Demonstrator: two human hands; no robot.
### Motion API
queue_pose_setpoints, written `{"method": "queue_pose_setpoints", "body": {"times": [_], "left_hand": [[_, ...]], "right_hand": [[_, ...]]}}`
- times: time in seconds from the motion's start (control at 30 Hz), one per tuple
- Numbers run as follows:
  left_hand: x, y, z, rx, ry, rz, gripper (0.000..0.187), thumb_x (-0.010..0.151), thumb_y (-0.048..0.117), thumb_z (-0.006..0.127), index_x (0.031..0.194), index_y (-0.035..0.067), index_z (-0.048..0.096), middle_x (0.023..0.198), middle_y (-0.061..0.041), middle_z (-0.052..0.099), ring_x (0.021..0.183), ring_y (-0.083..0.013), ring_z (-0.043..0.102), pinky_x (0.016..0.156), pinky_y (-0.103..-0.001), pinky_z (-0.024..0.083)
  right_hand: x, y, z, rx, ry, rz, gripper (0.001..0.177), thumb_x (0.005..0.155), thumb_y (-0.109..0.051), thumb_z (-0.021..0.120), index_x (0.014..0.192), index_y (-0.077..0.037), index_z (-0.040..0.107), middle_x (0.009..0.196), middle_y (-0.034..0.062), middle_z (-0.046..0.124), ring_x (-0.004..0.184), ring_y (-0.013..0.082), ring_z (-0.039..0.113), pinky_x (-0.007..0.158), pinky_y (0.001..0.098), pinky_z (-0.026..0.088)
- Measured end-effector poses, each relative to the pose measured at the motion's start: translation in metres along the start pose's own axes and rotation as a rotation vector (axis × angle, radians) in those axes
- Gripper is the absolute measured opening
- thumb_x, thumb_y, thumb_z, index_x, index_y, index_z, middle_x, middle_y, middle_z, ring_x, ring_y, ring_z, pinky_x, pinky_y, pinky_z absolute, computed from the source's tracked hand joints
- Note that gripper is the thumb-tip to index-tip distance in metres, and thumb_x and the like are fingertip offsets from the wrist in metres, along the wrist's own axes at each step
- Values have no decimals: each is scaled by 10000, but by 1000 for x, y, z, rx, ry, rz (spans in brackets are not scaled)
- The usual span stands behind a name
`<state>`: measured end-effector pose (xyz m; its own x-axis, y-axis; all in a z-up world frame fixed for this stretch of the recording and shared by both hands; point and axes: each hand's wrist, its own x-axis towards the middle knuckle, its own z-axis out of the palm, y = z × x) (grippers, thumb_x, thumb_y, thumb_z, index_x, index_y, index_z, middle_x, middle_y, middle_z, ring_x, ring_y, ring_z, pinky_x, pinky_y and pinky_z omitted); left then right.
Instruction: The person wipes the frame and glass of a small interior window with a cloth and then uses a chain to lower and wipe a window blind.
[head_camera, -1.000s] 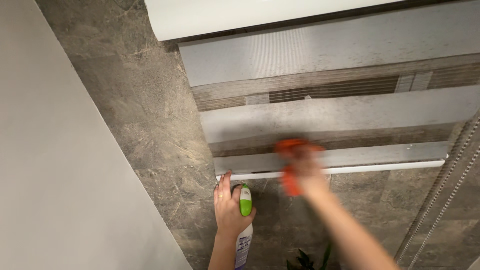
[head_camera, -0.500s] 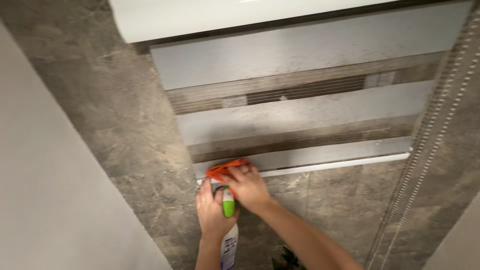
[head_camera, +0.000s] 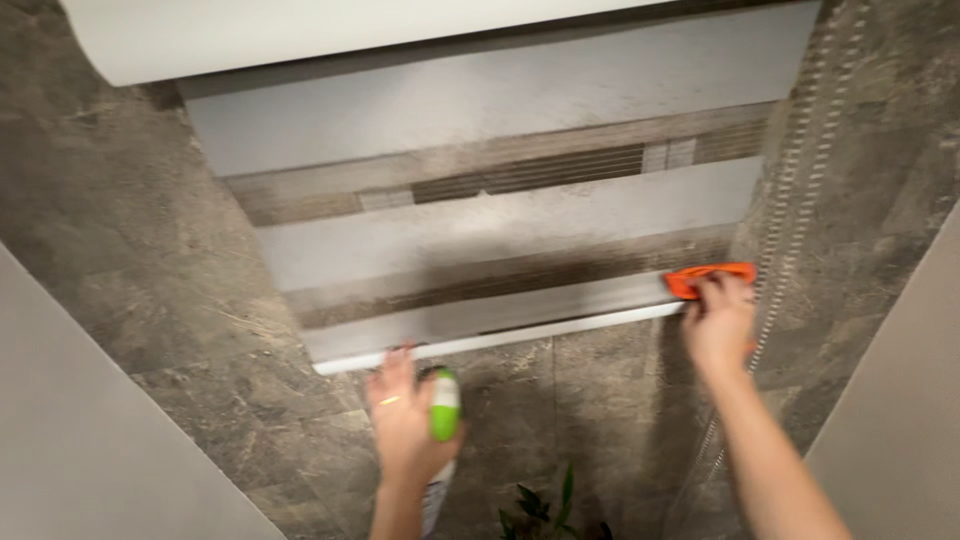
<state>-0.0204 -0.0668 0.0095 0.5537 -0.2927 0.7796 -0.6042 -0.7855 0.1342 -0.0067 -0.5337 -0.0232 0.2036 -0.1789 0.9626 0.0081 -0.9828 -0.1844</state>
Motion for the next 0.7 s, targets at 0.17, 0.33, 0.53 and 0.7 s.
{"method": "queue_pose_setpoints", "body": {"times": [0.17,0.33,0.53,0.7], "left_hand": [[23,46,33,-150,-160,17,616,491,244,887,1059,64,732,1657,-189,282,1491,-457,179,1152,-686,127],[28,59,60,-119,-128,61,604,510,265,882,1031,20,700,1538,-191,342,1494,-438,223,1177,-685,136],[31,53,59,-113,-125,75,649,490,236,873,1079,20,702,1644,-171,307,1474,-421,247,1143,-660,195],[33,58,54,-130,-175,51,687,479,238,889,1110,33,710,1655,-139,291,1474,-421,248,1151,-665,195]], "right_hand": [[-20,-127,30,186,-304,-73,372,776,-112,668,1134,-10,683,1219,191,642,1123,402,608,1026,547,443],[-6,-230,16,241,-152,-360,416,730,-173,665,1137,-120,727,1218,103,660,1107,382,626,1032,596,433],[-8,-99,25,285,-374,-135,348,855,-139,627,1186,-163,730,1162,79,672,849,279,667,849,477,543],[1,7,10,455,148,251,95,904,-109,606,977,-109,666,1021,151,729,863,230,638,779,332,518]]}}
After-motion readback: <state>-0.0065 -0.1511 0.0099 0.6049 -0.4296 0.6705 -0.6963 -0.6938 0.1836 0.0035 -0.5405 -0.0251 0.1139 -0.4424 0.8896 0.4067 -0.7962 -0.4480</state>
